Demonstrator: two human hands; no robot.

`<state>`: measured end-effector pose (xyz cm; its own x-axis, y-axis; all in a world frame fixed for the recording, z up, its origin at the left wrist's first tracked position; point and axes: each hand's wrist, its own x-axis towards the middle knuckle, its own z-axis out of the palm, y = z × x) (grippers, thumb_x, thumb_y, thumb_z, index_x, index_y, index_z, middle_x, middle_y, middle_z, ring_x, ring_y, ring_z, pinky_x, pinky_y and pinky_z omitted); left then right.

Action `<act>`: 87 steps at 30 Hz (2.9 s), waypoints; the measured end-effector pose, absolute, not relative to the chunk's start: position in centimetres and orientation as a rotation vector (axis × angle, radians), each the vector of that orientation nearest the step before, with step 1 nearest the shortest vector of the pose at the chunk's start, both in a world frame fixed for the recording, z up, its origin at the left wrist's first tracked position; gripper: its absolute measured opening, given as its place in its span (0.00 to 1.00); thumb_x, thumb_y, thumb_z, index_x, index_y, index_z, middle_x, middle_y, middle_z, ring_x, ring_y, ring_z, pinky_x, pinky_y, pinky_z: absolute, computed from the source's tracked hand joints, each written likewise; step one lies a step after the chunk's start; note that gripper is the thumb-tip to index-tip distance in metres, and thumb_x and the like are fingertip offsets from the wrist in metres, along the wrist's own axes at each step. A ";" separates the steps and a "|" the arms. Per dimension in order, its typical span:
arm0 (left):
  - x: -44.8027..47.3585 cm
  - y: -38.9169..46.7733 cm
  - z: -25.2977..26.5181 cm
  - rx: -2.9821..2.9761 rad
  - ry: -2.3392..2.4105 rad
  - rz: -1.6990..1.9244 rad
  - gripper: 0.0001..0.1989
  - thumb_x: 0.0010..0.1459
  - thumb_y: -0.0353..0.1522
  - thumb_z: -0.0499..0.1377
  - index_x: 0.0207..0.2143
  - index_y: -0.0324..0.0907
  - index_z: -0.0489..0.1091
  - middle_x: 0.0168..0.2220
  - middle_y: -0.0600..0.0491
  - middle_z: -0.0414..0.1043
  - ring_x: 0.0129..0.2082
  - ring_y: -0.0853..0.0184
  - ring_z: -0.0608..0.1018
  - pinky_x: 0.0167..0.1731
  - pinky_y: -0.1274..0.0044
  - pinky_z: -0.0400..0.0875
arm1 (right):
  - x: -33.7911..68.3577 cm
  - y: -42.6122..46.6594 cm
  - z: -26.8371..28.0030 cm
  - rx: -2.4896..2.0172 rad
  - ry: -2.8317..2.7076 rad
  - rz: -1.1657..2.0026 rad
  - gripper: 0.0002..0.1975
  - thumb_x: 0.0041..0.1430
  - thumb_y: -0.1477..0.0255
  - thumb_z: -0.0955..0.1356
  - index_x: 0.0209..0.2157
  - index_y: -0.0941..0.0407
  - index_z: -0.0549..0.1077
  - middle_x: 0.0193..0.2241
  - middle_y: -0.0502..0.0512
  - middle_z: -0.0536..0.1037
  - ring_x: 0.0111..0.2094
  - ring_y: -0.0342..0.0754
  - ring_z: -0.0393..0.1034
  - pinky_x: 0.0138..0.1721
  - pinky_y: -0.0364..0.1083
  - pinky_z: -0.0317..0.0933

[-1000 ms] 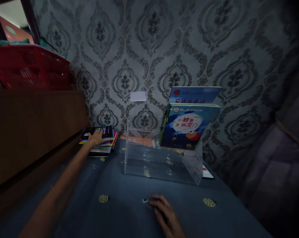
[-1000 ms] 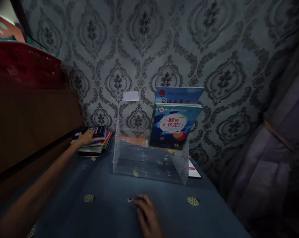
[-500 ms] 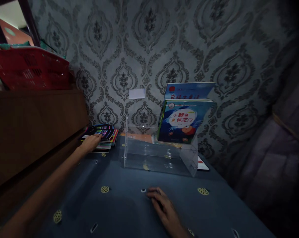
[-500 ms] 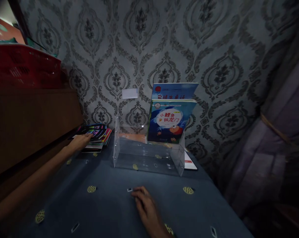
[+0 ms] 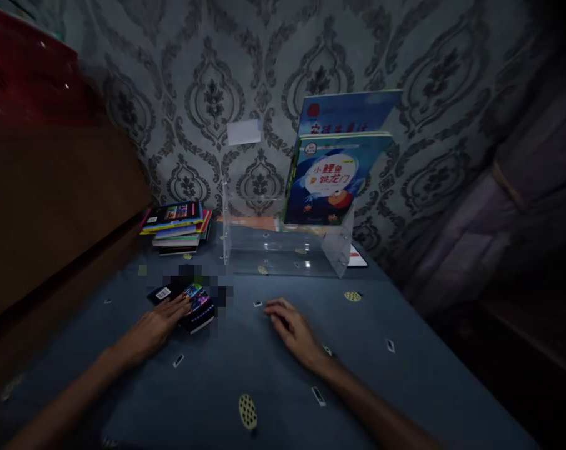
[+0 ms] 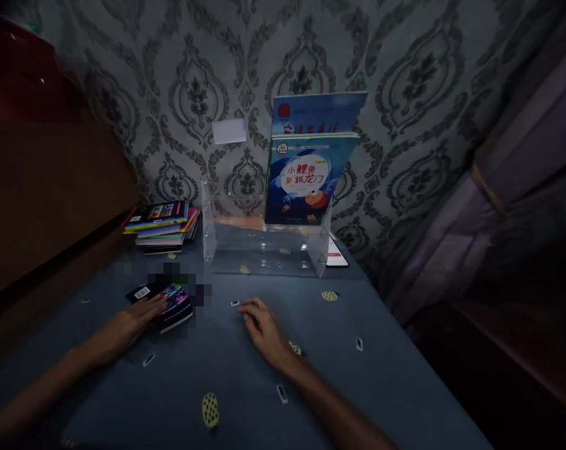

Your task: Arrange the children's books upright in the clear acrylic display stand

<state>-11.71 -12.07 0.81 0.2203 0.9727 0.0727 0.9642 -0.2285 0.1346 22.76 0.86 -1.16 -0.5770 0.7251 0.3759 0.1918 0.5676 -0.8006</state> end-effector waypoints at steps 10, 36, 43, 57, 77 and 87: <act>-0.7 -10.5 2.9 2.562 0.982 0.105 0.28 0.69 0.28 0.48 0.67 0.59 0.51 0.69 0.57 0.51 0.70 0.64 0.49 0.68 0.58 0.38 | 23.7 1.4 -0.4 -0.743 -2.139 0.783 0.13 0.64 0.72 0.62 0.44 0.55 0.77 0.47 0.61 0.77 0.51 0.53 0.71 0.54 0.56 0.64; 2.9 -6.9 0.9 2.836 0.939 0.124 0.35 0.65 0.21 0.48 0.68 0.58 0.48 0.70 0.57 0.48 0.70 0.63 0.51 0.67 0.56 0.50 | 27.0 4.3 -1.6 -1.020 -2.544 0.559 0.28 0.71 0.63 0.54 0.65 0.65 0.59 0.67 0.68 0.57 0.69 0.55 0.44 0.68 0.60 0.44; 1.2 -5.8 3.1 2.665 0.871 0.035 0.38 0.67 0.45 0.52 0.70 0.54 0.32 0.72 0.51 0.38 0.70 0.57 0.48 0.67 0.57 0.48 | 27.7 4.9 -1.8 -0.935 -2.440 0.796 0.33 0.71 0.55 0.50 0.67 0.60 0.56 0.67 0.64 0.57 0.69 0.52 0.44 0.69 0.60 0.40; 4.9 -7.6 1.4 2.799 0.932 -0.123 0.49 0.63 0.58 0.45 0.70 0.42 0.22 0.72 0.41 0.33 0.71 0.54 0.42 0.68 0.59 0.38 | 28.1 6.3 -1.8 -0.882 -2.324 1.001 0.30 0.70 0.52 0.54 0.65 0.53 0.60 0.66 0.57 0.60 0.68 0.54 0.49 0.68 0.62 0.41; 9.6 1.3 0.6 2.767 1.100 0.100 0.32 0.71 0.47 0.40 0.69 0.39 0.47 0.70 0.45 0.49 0.70 0.61 0.50 0.68 0.62 0.42 | 29.2 7.6 0.7 -0.813 -1.884 1.538 0.29 0.73 0.59 0.52 0.65 0.61 0.60 0.62 0.64 0.67 0.63 0.51 0.62 0.63 0.55 0.56; 8.9 1.8 -1.1 2.793 1.056 0.271 0.25 0.67 0.33 0.48 0.66 0.41 0.56 0.65 0.45 0.61 0.67 0.61 0.60 0.68 0.63 0.50 | 26.2 -1.3 -1.3 -1.165 -2.313 0.547 0.40 0.68 0.51 0.56 0.69 0.67 0.47 0.69 0.71 0.47 0.71 0.58 0.36 0.68 0.62 0.41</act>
